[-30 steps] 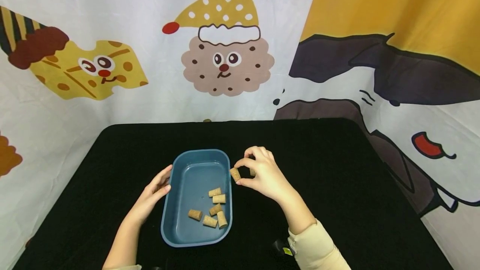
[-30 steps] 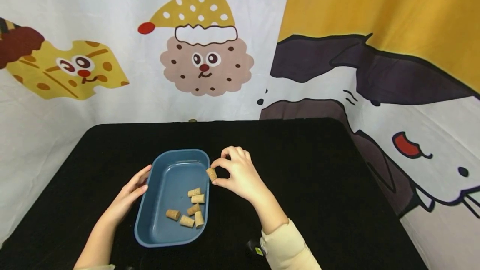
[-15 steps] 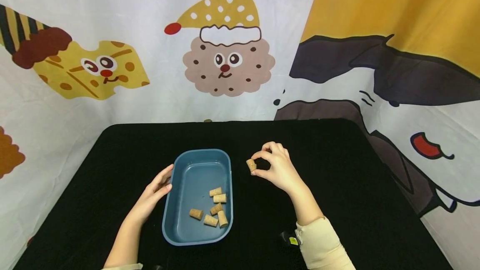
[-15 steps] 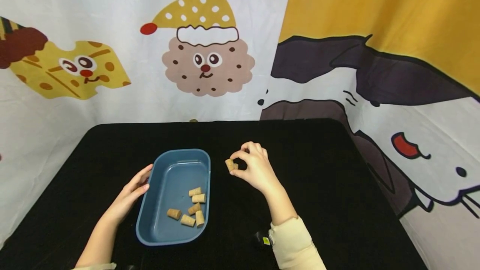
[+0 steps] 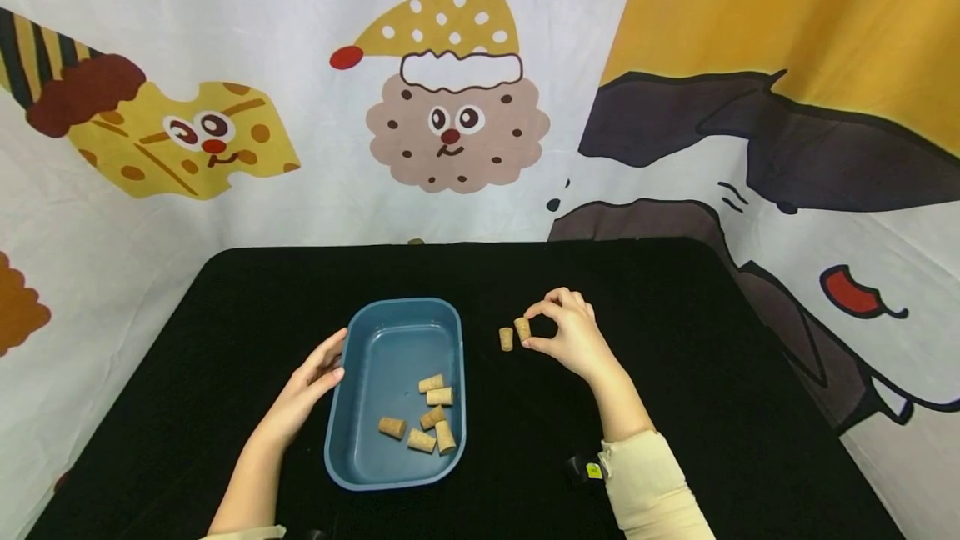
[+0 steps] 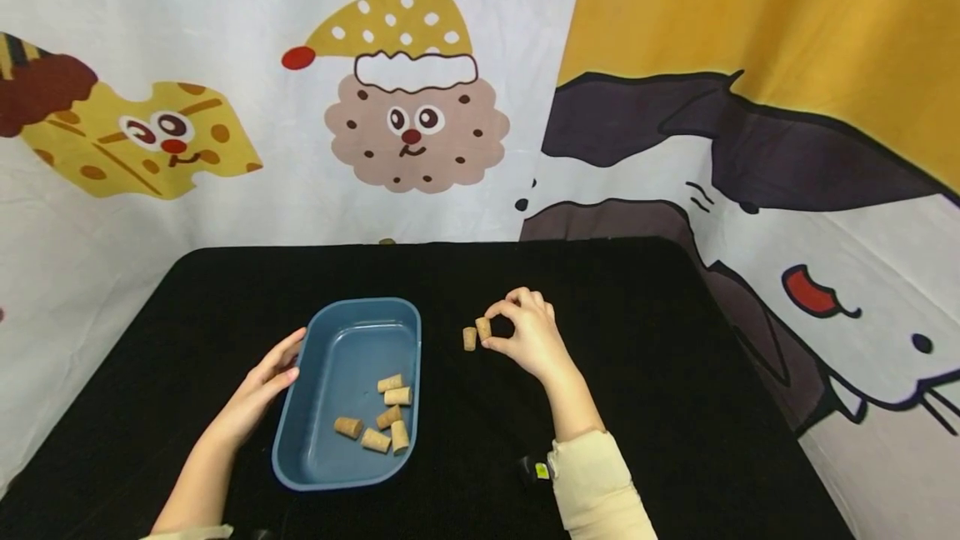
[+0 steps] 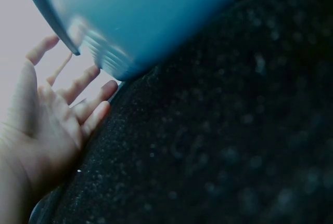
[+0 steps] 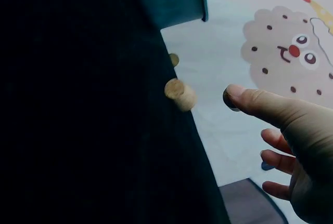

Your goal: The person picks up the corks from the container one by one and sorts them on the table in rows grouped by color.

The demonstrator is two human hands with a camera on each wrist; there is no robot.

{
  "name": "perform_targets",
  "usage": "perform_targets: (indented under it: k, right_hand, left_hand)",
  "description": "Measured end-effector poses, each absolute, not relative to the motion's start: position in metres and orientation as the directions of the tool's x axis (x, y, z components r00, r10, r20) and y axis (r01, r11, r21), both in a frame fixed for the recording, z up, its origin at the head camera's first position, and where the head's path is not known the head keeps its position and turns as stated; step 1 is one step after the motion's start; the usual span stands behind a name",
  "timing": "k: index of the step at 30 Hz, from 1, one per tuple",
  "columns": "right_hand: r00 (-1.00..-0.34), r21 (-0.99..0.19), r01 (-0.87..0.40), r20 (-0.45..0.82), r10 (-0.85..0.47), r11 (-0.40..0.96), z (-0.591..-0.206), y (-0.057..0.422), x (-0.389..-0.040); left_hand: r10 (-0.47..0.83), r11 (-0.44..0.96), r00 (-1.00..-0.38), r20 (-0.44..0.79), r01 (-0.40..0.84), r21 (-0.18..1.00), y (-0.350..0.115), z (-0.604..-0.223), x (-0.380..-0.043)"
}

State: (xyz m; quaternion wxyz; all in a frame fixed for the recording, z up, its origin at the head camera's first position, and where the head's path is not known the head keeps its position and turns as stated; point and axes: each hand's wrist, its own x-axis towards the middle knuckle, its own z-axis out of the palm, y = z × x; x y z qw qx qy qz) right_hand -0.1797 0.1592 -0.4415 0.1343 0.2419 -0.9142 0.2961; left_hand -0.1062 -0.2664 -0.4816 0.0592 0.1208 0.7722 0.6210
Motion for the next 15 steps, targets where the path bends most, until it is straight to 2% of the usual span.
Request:
perform_targets:
  k: [15]
  right_hand:
    - [-0.892,-0.503,-0.45,0.295,-0.342,0.738,-0.464,0.167,-0.186]
  left_hand:
    - [0.26,0.204,-0.963,0.077,0.132,0.97,-0.267,-0.483,-0.107]
